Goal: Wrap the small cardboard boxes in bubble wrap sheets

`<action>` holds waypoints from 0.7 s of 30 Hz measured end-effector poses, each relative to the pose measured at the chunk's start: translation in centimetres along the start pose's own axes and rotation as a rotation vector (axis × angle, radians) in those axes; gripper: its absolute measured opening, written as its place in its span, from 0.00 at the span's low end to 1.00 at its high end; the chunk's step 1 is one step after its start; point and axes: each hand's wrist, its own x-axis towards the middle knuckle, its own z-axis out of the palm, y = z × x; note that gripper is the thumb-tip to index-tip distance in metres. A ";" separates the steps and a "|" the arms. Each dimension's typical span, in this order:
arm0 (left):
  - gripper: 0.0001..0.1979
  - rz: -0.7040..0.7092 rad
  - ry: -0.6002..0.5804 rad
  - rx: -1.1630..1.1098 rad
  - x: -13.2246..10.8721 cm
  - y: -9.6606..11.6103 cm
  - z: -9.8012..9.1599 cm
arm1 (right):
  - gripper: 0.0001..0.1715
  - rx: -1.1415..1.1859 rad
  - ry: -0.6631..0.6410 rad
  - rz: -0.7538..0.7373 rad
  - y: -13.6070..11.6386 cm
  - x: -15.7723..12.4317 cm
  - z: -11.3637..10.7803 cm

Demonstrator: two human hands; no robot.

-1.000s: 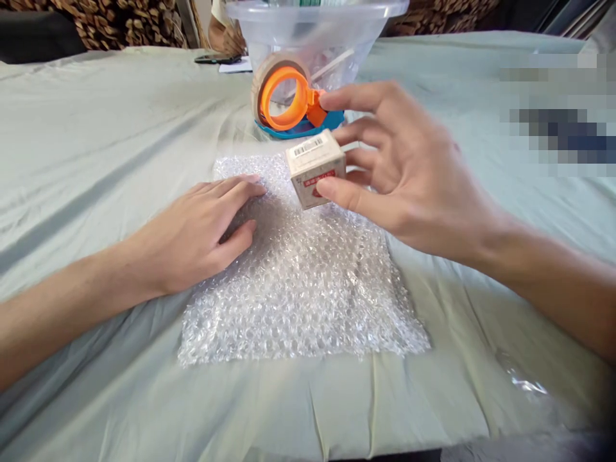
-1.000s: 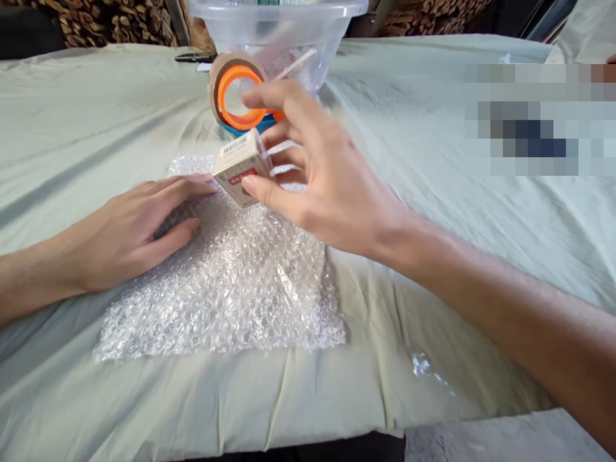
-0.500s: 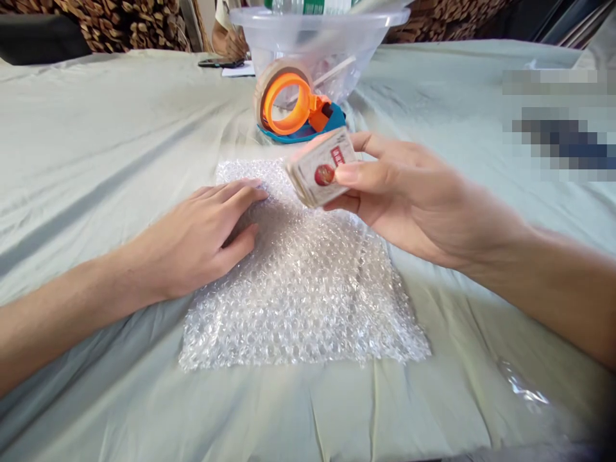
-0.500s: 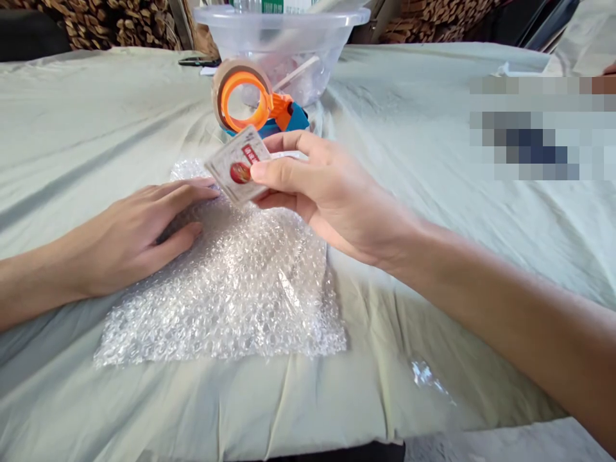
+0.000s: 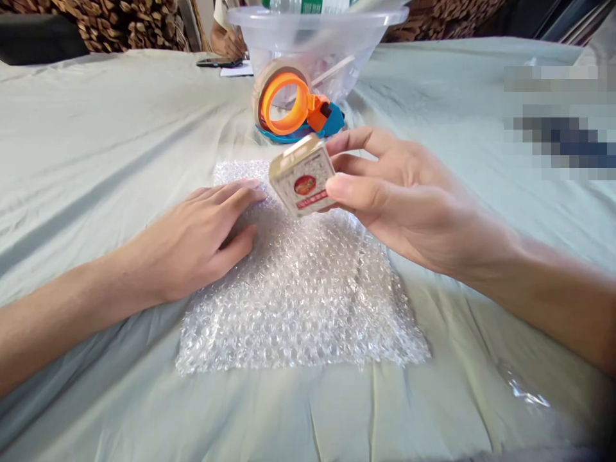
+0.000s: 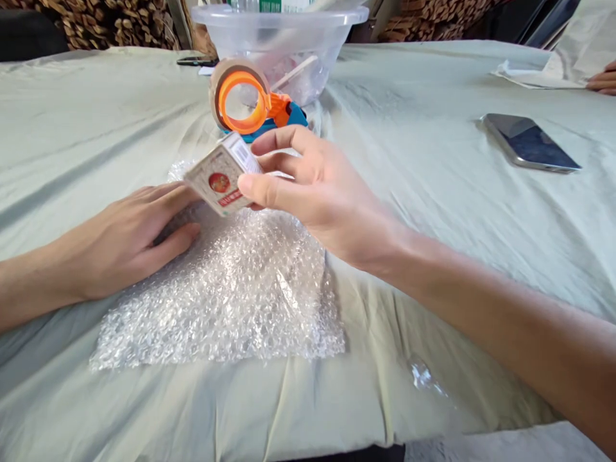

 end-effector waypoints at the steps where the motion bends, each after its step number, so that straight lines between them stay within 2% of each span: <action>1: 0.22 -0.005 0.000 0.003 0.0 0.1 -0.1 | 0.29 -0.029 -0.017 -0.030 0.2 -0.1 0.0; 3: 0.23 -0.006 0.007 0.008 -0.1 0.1 -0.1 | 0.31 -0.107 -0.044 -0.095 0.5 -0.1 0.0; 8: 0.22 0.008 0.036 -0.031 0.0 -0.2 0.1 | 0.25 -0.270 -0.148 -0.277 1.4 0.5 -0.2; 13: 0.21 0.026 0.009 -0.055 0.3 0.0 -0.3 | 0.24 -0.402 -0.128 -0.402 1.8 0.9 -0.4; 18: 0.22 -0.018 0.007 -0.049 0.2 0.0 -0.1 | 0.21 -0.551 -0.076 -0.298 1.8 0.5 -0.3; 21: 0.24 -0.031 0.056 -0.055 0.1 0.1 0.0 | 0.31 -0.569 -0.108 -0.304 1.7 0.3 -0.2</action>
